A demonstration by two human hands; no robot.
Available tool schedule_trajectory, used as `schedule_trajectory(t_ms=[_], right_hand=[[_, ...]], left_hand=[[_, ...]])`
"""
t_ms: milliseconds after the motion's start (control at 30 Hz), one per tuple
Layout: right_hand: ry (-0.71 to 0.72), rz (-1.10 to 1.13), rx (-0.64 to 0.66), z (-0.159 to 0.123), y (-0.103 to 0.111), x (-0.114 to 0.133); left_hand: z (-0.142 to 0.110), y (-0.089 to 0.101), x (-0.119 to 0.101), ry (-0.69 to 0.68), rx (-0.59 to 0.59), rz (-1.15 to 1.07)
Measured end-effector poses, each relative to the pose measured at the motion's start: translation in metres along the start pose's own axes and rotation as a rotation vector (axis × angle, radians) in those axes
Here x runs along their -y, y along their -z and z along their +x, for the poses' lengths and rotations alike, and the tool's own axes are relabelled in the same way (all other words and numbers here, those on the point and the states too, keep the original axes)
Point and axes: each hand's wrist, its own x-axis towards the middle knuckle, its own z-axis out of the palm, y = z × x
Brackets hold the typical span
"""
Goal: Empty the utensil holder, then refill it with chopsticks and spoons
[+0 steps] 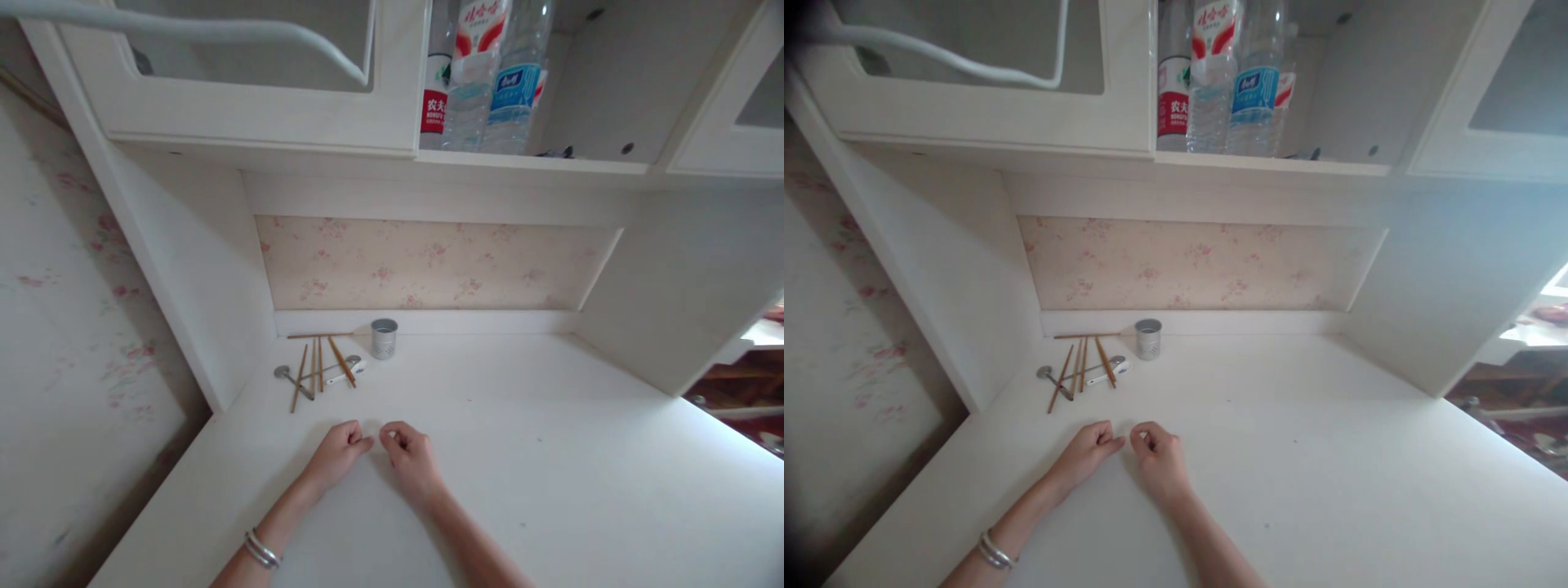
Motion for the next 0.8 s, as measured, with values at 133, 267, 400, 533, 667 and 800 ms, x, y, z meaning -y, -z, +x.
schedule_trajectory(t_ms=[133, 267, 400, 533, 667, 800], right_hand=[[-0.023, 0.015, -0.023, 0.0016, 0.0055, -0.0011], [-0.027, 0.031, -0.037, 0.0034, 0.0061, -0.0018], [-0.029, 0.03, -0.024, 0.0029, 0.0044, -0.0026], [-0.023, 0.019, -0.01, 0.0018, 0.004, -0.0044], [-0.016, 0.008, -0.001, 0.0022, 0.0038, -0.0045], [-0.005, -0.012, 0.01, 0.0023, 0.0028, -0.002]], left_hand=[[-0.006, 0.0016, -0.0043, 0.024, -0.008, -0.018], [-0.007, 0.0021, -0.005, 0.036, -0.004, -0.037], [-0.0065, 0.0008, -0.0021, 0.02, 0.008, -0.032], [-0.0069, -0.0003, -0.0011, 0.005, 0.003, -0.025], [-0.0086, 0.0003, -0.0033, 0.009, 0.004, -0.033], [-0.0106, 0.0005, -0.0058, 0.017, 0.014, -0.037]])
